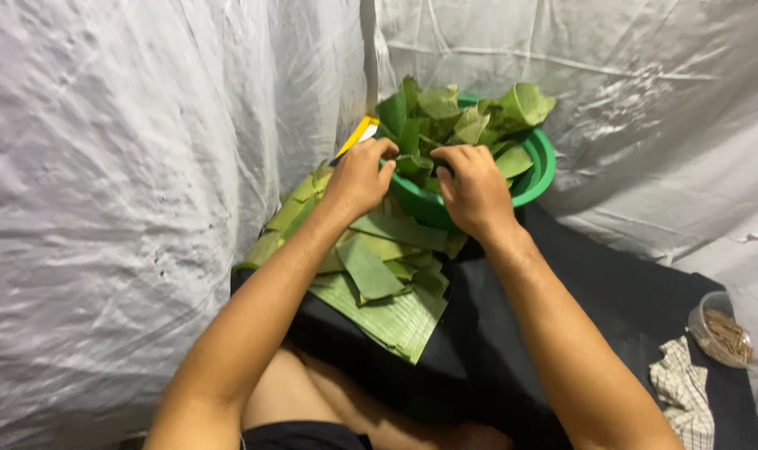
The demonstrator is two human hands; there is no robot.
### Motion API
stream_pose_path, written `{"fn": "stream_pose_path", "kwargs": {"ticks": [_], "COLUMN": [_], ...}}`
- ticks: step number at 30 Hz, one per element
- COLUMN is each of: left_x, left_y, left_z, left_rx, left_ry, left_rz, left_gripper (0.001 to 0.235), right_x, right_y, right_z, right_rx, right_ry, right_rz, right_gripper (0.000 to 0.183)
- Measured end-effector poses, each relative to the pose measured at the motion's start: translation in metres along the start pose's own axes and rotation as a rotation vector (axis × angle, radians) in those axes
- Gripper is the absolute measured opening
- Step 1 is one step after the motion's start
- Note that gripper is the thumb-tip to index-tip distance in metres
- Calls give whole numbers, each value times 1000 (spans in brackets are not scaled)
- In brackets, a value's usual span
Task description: Cleaning banana leaves with a cloth and rolling them into cones secured with small wooden sticks.
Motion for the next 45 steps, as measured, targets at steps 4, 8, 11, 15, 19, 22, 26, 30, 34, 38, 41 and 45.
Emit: {"fn": "stream_pose_path", "kwargs": {"ticks": [4, 8, 11, 15, 19, 22, 26, 30, 34, 38, 41, 45], "left_x": [-9, -11, -7, -4, -6, -11, -27, -44, -65, -69, -66, -46], "left_y": [-25, -68, -110, -156, -187, -195, -192, -183, -172, -168, -166, -175], "left_z": [-23, -36, -39, -41, -42, -43, -48, -37, -11, 25, 45, 75], "left_rx": [21, 89, 161, 227, 276, 272, 205, 62, 112, 368, 412, 449], "left_ry": [5, 10, 63, 122, 145, 159, 226, 205, 142, 234, 314, 410], "left_rz": [-16, -101, -167, -180, -179, -115, -15, 162, 257, 274, 293, 312], "left_gripper": [19, 16, 15, 18, 18, 24, 23, 34, 46, 67, 62, 55], "right_x": [34, 56, 72, 77, 80, 77, 59, 35, 28, 23, 11, -7], "right_y": [-15, -50, -84, -133, -159, -163, -167, -183, -178, -175, -175, -172], "right_z": [-29, -30, -21, 3, 11, 7, 0, -7, -15, -10, 4, 25], "right_rx": [-43, -63, 7, 104, 163, 150, 117, 66, 108, 328, 427, 529], "right_ry": [36, 150, 267, 377, 383, 389, 406, 340, 240, 140, 121, 130], "right_rz": [17, 48, 150, 247, 351, 377, 508, 744, 814, 1000, 1056, 1103], "right_gripper": [27, 22, 17, 16, 15, 20, 25, 22, 17, 17, 18, 17]}}
Point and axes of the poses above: each hand's wrist, its own y-axis towards the middle knuckle, its own z-axis out of the palm, x = y × z, the point moved 5 cm from there along y, towards the middle knuckle, and after that the axes turned 11 degrees about -x, right-handed, at the moved point
